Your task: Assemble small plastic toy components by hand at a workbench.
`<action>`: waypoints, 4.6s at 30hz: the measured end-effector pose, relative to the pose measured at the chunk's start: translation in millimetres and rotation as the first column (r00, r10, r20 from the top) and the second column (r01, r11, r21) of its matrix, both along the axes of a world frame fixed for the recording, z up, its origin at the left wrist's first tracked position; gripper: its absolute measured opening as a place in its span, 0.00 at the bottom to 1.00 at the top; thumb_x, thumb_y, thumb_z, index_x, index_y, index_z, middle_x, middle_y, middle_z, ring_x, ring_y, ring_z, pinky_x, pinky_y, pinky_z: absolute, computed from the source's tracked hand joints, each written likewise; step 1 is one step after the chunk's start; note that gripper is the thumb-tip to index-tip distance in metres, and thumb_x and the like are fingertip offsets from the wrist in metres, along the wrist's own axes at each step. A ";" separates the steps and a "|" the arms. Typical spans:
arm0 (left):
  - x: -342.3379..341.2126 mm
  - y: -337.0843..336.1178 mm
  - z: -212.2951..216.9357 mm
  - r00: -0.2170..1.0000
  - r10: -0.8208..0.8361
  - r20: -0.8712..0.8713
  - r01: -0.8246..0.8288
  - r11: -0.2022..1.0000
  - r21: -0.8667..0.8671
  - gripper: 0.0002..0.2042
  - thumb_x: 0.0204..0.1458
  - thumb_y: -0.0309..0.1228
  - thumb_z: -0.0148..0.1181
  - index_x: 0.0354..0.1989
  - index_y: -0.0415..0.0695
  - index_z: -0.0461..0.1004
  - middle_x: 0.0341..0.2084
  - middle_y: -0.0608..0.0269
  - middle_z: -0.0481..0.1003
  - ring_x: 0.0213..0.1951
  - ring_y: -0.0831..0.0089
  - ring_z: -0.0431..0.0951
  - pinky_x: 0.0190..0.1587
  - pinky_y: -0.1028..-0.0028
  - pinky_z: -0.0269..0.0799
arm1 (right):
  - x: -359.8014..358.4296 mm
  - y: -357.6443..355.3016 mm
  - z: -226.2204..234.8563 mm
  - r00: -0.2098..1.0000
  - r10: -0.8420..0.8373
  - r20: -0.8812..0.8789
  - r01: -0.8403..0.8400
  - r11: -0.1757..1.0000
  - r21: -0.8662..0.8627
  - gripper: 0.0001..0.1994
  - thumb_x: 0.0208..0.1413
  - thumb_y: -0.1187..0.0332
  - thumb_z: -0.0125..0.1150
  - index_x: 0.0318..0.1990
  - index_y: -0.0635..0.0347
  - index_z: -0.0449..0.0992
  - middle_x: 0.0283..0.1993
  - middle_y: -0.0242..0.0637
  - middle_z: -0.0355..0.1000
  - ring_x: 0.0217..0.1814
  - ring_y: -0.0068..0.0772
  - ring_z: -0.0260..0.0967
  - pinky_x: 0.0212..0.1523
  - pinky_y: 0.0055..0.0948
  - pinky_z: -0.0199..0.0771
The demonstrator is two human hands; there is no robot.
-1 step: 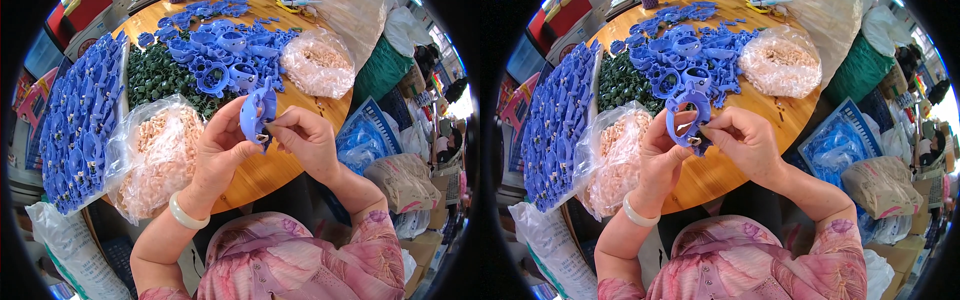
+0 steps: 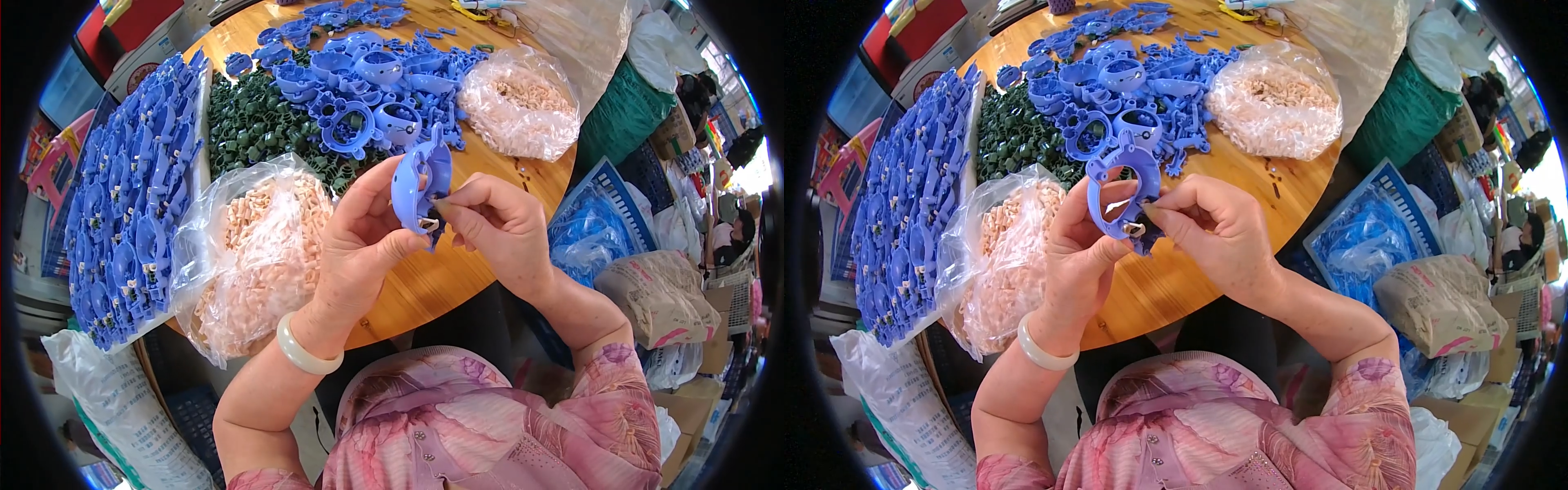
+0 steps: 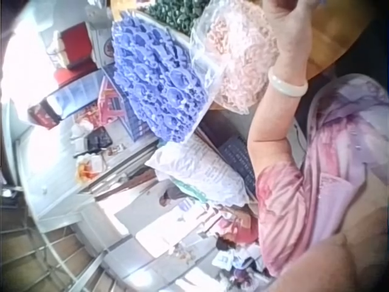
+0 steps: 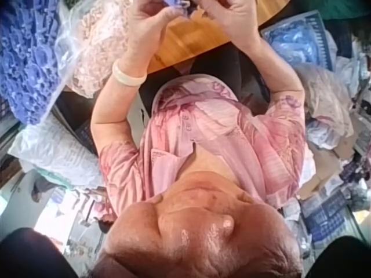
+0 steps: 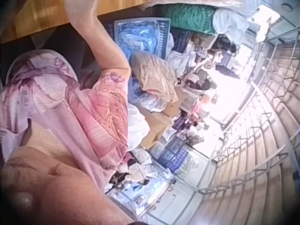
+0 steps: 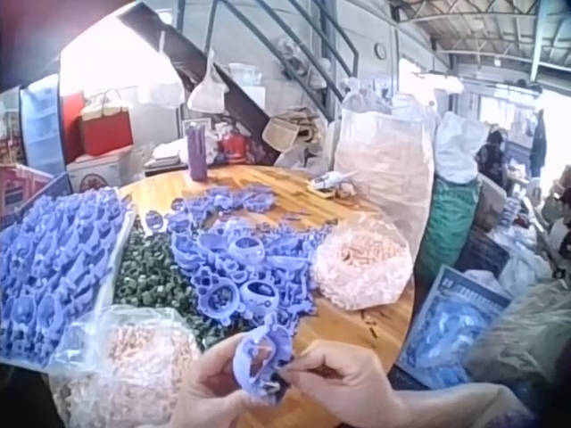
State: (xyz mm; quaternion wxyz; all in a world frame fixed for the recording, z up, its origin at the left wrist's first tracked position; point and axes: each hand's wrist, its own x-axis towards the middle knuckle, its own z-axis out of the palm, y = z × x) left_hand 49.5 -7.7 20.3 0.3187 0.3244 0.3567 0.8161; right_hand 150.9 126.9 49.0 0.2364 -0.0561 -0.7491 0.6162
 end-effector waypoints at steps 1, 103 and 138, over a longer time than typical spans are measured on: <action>-0.2 -0.2 -0.3 1.000 0.013 0.003 -0.013 1.000 -0.009 0.33 0.44 0.21 0.64 0.60 0.40 0.58 0.51 0.60 0.68 0.50 0.73 0.70 0.49 0.74 0.71 | -0.1 -2.6 1.7 0.999 -0.012 0.029 0.016 0.993 -0.119 0.03 0.53 0.76 0.59 0.31 0.65 0.73 0.27 0.28 0.68 0.27 0.13 0.64 0.25 0.16 0.63; -6.6 -1.0 4.1 0.984 -0.106 0.142 0.111 0.994 -0.025 0.33 0.41 0.20 0.65 0.59 0.40 0.59 0.51 0.57 0.68 0.52 0.68 0.70 0.52 0.69 0.69 | -3.5 7.8 -7.8 0.925 -0.104 -0.365 0.293 0.806 0.514 0.07 0.40 0.80 0.65 0.28 0.62 0.75 0.26 0.35 0.68 0.25 0.31 0.68 0.23 0.24 0.66; -4.2 -2.3 -1.2 0.995 -0.099 0.026 0.100 0.994 -0.045 0.33 0.41 0.20 0.65 0.59 0.40 0.59 0.50 0.60 0.69 0.49 0.73 0.71 0.49 0.72 0.71 | -1.0 22.6 -2.3 0.964 0.107 -0.242 0.049 0.826 0.562 0.06 0.43 0.81 0.61 0.31 0.62 0.74 0.28 0.37 0.68 0.29 0.37 0.69 0.28 0.27 0.68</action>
